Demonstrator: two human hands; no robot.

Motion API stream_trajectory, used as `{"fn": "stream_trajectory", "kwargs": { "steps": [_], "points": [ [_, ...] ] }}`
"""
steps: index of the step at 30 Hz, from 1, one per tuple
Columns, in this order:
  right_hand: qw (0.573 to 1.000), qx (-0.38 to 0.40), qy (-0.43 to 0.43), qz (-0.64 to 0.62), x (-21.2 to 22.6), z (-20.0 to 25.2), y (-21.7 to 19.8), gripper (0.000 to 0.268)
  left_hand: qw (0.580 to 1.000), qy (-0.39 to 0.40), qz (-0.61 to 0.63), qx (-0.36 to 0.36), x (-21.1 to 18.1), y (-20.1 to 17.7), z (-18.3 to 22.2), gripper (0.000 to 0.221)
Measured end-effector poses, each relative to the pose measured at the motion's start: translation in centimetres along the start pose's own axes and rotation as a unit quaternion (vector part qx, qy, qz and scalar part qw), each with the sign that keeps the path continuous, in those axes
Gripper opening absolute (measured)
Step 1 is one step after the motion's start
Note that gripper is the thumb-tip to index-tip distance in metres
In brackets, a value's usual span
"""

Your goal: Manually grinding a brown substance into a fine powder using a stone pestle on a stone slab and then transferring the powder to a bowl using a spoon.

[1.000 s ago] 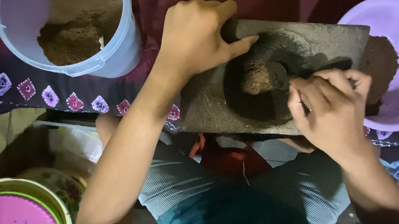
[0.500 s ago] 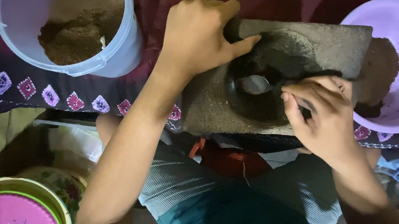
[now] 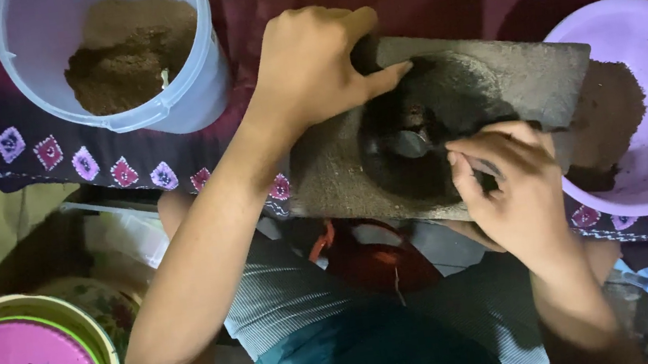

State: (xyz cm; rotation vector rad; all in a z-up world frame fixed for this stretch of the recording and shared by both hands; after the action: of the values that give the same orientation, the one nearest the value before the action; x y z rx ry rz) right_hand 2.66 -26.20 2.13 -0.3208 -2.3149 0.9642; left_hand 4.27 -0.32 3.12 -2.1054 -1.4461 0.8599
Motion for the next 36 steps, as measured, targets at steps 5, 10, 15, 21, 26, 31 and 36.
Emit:
{"fn": "stream_trajectory", "kwargs": {
  "steps": [5,10,15,21,26,31,36],
  "points": [
    [0.995,-0.039,-0.036,0.081,0.1,0.4,-0.2,0.011,1.0,-0.004,-0.004,0.012,0.0,0.1,0.0,0.056],
    [0.999,-0.045,-0.015,0.025,0.2,0.0,-2.1,0.009,1.0,-0.013,-0.002,0.018,-0.1,-0.2,0.0,0.057],
    [0.998,0.031,-0.037,0.032,-0.1,0.2,-1.1,0.009,1.0,-0.018,-0.005,0.018,-0.3,-0.4,-0.1,0.059],
    [0.989,-0.001,-0.11,0.102,0.8,-0.3,-1.0,0.016,1.0,-0.015,-0.006,0.021,-0.3,-0.4,-0.1,0.061],
    [0.998,-0.024,-0.056,-0.002,0.5,-0.3,-1.6,0.019,0.999,-0.015,-0.033,0.026,-0.3,-0.4,0.0,0.058],
    [0.993,-0.1,-0.064,-0.01,0.8,-0.5,-2.9,0.016,0.999,0.003,-0.034,0.019,-0.6,-0.6,0.3,0.059],
    [0.988,-0.076,-0.091,0.1,0.9,-0.5,-1.8,0.009,0.999,0.032,-0.038,0.004,-1.1,-1.2,0.5,0.058]
  ]
}}
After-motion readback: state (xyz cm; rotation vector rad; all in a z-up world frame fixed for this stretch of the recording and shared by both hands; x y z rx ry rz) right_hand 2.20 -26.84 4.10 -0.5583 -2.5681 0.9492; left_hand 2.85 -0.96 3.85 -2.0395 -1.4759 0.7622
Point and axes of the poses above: each hand's wrist, its own z-axis away from the middle knuckle, its own y-axis out of the palm, x = y × z, the point moved 5 cm from there along -z, towards the middle knuckle, and after that the axes turned 11 degrees about -x, right-handed, at the moved point
